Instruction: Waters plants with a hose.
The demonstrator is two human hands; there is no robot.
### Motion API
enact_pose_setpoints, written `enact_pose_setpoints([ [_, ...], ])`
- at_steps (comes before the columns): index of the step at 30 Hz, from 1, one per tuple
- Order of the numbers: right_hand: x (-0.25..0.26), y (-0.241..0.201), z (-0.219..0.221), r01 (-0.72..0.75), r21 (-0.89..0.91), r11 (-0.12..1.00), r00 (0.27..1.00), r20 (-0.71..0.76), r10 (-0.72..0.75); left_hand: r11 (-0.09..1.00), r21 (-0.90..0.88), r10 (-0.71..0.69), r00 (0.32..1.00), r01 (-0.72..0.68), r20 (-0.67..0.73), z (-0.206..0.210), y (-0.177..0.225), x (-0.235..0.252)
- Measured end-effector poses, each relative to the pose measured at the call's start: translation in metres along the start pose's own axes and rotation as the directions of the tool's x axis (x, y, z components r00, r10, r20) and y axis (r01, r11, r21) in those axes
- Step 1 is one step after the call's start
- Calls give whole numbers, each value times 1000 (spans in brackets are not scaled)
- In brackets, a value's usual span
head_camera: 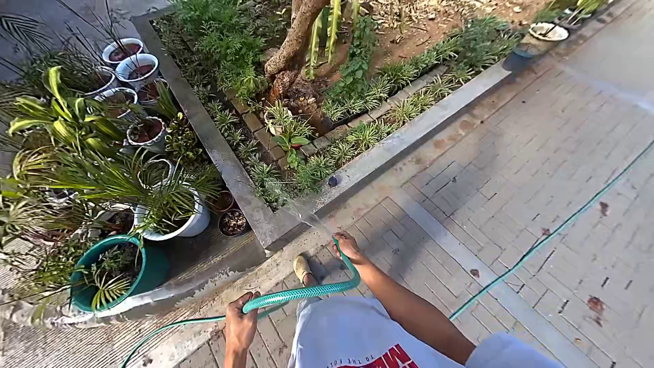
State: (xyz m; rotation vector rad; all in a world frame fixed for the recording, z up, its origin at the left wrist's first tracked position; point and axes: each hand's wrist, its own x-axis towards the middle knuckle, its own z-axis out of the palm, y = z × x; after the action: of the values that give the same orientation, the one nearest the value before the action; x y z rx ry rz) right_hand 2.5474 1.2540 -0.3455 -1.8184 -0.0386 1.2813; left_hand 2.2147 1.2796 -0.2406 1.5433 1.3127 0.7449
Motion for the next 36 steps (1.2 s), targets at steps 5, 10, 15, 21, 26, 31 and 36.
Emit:
enact_pose_setpoints([
  [5, -24, 35, -58, 64, 151, 986, 989, -142, -42, 1000, 8, 12, 996, -13, 86, 19, -11, -62],
  [10, -45, 59, -86, 83, 88, 993, 994, -77, -76, 1000, -7, -28, 992, 29, 126, 32, -20, -104],
  [15, -49, 47, -77, 119, 85, 989, 991, -73, -113, 1000, -18, -21, 992, 23, 121, 26, -16, -109],
  [21, -36, 5, -52, 211, 101, 972, 973, -120, -199, 999, -40, 1, 1000, 0, 29, 13, -17, -82],
  [26, -6, -54, -30, 303, 50, 952, 942, -167, -291, 998, -68, -11, 1000, 10, -6, 14, -20, -31],
  [31, 20, -106, -8, 273, -93, 958, 938, -196, -286, 990, -141, -8, 1000, 7, -8, 16, -32, 30],
  [36, 40, -153, 14, 245, -187, 951, 918, -271, -290, 984, -171, -38, 999, 42, 28, 7, -32, 85],
])
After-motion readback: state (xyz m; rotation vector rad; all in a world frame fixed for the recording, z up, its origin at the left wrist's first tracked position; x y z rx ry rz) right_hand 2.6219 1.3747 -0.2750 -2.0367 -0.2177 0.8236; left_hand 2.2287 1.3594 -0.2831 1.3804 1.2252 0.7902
